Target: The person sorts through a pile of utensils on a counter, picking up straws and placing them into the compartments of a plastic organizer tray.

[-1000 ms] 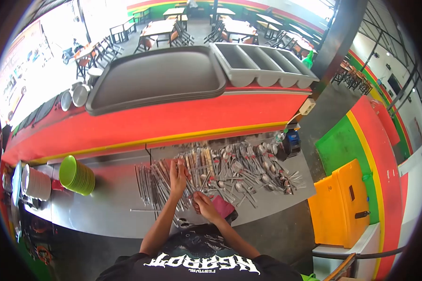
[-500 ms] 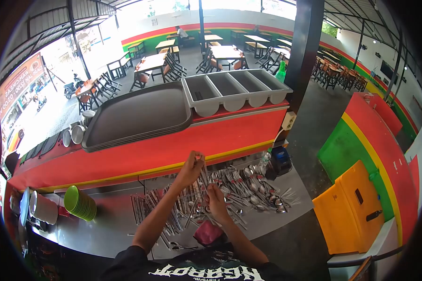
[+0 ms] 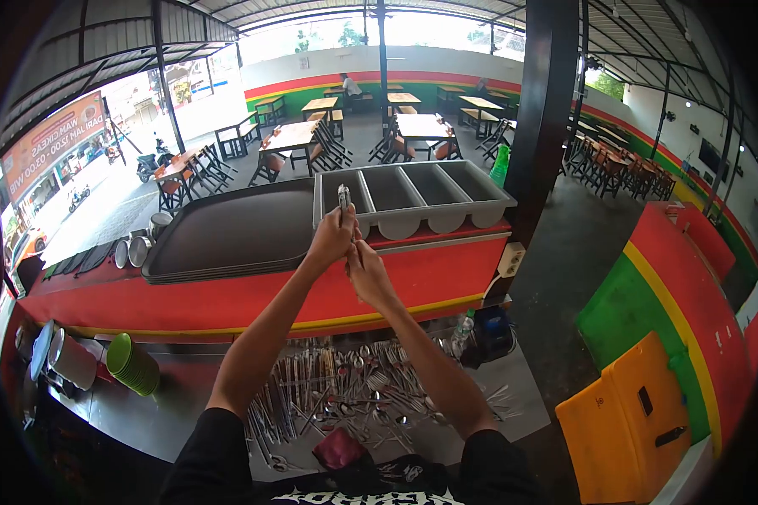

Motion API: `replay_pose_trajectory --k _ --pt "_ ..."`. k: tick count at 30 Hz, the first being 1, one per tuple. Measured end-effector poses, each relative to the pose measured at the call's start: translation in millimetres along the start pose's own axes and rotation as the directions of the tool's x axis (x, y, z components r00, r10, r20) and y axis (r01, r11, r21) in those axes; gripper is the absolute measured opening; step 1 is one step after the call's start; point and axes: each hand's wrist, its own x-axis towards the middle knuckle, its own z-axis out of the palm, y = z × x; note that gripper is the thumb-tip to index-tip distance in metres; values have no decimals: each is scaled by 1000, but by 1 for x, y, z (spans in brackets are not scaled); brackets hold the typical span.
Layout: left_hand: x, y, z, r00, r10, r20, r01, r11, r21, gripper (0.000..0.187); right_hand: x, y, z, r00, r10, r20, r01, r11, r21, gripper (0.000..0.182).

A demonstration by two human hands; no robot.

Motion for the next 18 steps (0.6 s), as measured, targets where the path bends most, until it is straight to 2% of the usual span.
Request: replay_pose_trajectory --k 3,6,7,10,11,14,18 --pt "55 -9 -7 998 34 -49 -27 990 139 45 65 11 -15 980 -193 48 198 973 -120 29" --pt "91 -4 -18 996 45 -73 -28 976 215 48 104 -5 -26 959 -271 80 283 924 -257 30" --pt "103 -8 -20 995 65 -73 -49 977 210 49 121 1 -28 947 -310 87 321 900 -293 32" --pt "128 -27 -22 990 60 -130 -11 936 351 54 158 18 -31 884 -458 91 455 802 -388 34" --pt "135 -35 -24 994 12 -109 40 888 459 59 167 24 -32 908 -400 120 413 815 -406 36" --pt "141 -56 -25 985 -112 -129 167 785 596 61 189 31 -33 954 -248 171 301 811 -501 40" --pt "155 -101 -23 982 -147 -122 189 843 504 62 207 31 -27 989 -98 110 146 718 -681 43"
